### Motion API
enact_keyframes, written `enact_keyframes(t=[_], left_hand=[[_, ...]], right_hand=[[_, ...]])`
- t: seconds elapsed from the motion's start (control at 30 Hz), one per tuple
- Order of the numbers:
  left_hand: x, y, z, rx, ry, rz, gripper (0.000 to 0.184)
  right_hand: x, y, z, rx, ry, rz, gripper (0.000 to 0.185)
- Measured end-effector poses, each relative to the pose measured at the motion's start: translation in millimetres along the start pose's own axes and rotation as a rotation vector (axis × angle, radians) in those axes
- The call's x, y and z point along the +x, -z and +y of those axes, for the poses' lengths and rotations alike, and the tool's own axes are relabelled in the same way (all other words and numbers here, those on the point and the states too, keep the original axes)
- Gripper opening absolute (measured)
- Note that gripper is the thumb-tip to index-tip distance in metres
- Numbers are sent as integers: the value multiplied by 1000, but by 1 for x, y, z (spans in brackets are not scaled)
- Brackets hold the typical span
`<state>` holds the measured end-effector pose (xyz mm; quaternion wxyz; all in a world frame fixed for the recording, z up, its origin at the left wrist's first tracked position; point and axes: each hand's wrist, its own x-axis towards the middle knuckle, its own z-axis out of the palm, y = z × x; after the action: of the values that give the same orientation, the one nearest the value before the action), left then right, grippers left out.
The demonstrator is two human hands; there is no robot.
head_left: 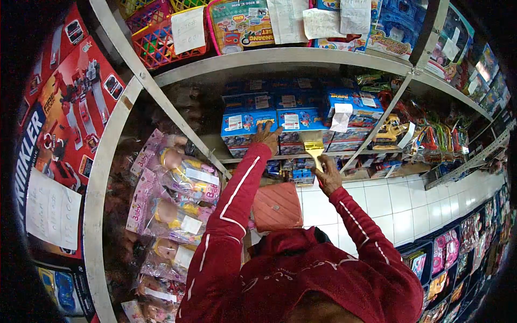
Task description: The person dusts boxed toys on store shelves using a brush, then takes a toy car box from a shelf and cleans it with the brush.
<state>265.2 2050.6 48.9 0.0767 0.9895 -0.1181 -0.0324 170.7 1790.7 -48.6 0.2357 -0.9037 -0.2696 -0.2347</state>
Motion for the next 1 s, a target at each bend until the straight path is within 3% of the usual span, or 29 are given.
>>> enact_keyframes(t=[0.07, 0.1, 0.27, 0.33, 0.47, 0.63, 0.83, 0.93, 0.97, 1.0], left_hand=[[-2, 8, 1, 29, -13, -50, 67], [-7, 16, 6, 184, -82, -13, 69], [0, -1, 3, 68, 20, 40, 69], [2, -2, 3, 28, 13, 38, 70], [-5, 10, 16, 32, 66, 23, 70], [8, -15, 4, 4, 43, 92, 68], [13, -9, 17, 80, 143, 13, 69], [11, -2, 26, 116, 190, -14, 72], [10, 0, 29, 120, 202, -13, 73], [6, 5, 36, 125, 214, -14, 73]], right_hand=[[-16, -10, 14, 2, -59, -140, 28], [-23, -11, 16, -30, -120, -268, 28], [-15, 15, 14, 14, 42, 95, 30], [-8, 27, 20, 16, -56, 1, 33], [-29, 17, 53, -18, 44, -152, 32], [-38, 47, 63, -36, -63, -23, 26], [-37, 66, 101, -8, 46, 118, 29], [-51, 49, 122, 59, -35, -3, 28], [-59, 49, 129, -151, 52, -137, 24], [-64, 55, 129, -102, 32, -108, 23]])
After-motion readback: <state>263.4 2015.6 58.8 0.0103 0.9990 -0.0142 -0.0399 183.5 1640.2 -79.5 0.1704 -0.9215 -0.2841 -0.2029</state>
